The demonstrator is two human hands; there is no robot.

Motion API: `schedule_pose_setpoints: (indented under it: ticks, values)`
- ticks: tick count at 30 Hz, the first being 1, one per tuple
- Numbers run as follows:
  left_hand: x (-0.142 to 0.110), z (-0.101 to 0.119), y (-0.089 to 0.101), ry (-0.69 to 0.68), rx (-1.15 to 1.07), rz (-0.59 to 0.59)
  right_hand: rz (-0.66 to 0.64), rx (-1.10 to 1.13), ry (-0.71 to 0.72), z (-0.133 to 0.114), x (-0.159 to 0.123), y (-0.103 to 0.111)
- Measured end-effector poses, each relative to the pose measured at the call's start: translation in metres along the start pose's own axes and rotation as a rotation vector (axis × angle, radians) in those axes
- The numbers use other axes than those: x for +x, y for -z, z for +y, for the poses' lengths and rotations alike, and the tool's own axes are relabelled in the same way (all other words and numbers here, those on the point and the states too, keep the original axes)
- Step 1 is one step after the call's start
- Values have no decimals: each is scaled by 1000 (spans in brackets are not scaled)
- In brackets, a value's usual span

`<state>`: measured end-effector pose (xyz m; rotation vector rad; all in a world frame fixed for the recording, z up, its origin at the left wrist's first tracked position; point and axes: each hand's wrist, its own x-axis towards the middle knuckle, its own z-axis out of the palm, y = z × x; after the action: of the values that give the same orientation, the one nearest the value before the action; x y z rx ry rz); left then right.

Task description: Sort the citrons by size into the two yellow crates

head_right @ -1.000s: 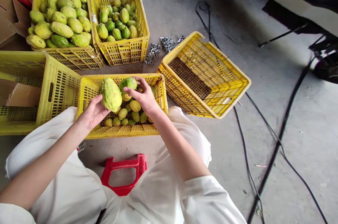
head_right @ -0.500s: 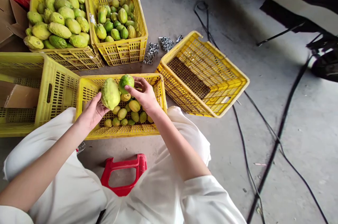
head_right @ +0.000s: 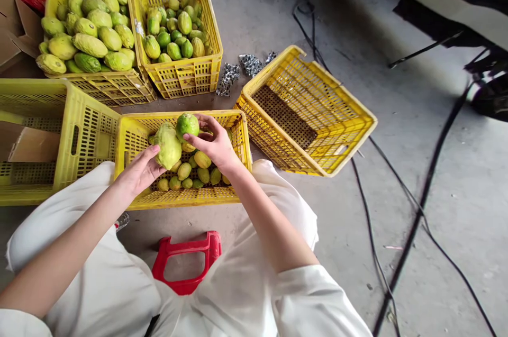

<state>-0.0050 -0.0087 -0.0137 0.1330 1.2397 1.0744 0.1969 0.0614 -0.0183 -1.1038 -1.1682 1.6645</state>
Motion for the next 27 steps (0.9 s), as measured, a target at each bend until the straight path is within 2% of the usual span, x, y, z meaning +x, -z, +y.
schedule_pose_setpoints:
  ticks: [6,12,17,27]
  values:
    - [-7,3,-8,3,-3,24,-32,60,2,-7,-3,1]
    - [-2,-2,-2,-41,-44,-2,-75,63,-35,-11,-6,8]
    - [1,-2,-1,-94,-80,9,-119,77,-8,-12,-3,10]
    - [3,-4,1,-52,-81,47,-105,59,2,-9,-5,1]
